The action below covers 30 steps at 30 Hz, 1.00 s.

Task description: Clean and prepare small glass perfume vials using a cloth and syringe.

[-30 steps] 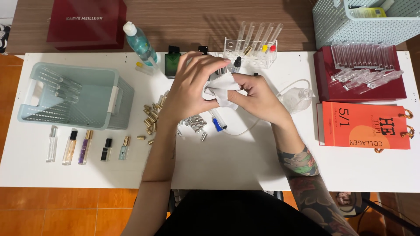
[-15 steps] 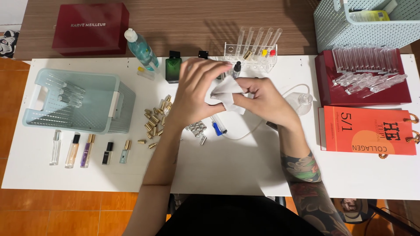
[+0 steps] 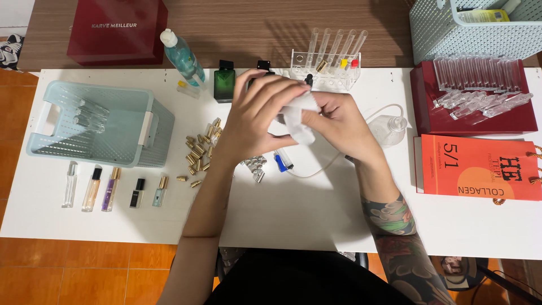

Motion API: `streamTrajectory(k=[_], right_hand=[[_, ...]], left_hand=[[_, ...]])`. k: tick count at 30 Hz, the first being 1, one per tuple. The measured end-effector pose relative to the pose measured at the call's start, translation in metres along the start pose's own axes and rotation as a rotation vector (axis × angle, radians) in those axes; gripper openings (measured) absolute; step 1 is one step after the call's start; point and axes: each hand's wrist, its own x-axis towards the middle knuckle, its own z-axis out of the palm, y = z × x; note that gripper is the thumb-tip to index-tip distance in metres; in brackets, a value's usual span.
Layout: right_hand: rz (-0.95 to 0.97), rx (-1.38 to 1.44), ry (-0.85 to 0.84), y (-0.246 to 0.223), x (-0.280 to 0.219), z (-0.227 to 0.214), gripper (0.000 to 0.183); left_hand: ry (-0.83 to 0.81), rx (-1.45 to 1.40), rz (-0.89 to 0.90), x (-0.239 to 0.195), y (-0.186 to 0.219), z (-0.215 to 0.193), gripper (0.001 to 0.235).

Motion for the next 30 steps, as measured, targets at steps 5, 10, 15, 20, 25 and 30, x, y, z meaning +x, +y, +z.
streamTrajectory(k=[5, 10, 15, 20, 25, 30], right_hand=[[0.049, 0.207, 0.006, 0.011, 0.000, 0.005, 0.024], [-0.055, 0.090, -0.136, 0.004, 0.001, 0.000, 0.027], [0.234, 0.530, 0.033, 0.034, -0.002, -0.003, 0.023], [0.196, 0.422, 0.022, 0.011, 0.004, 0.000, 0.016], [-0.005, 0.111, 0.058, 0.001, 0.005, 0.005, 0.017], [0.057, 0.136, 0.088, 0.004, 0.006, 0.009, 0.020]], left_hand=[[0.063, 0.149, 0.002, -0.001, -0.006, -0.005, 0.081], [0.102, 0.203, -0.078, 0.000, -0.006, -0.006, 0.083], [0.258, -0.115, -0.123, -0.004, -0.008, 0.016, 0.093], [0.186, -0.046, -0.152, 0.001, -0.005, 0.006, 0.089], [0.089, 0.032, -0.189, 0.004, 0.002, -0.006, 0.084], [0.081, 0.151, -0.043, 0.002, -0.006, -0.003, 0.084]])
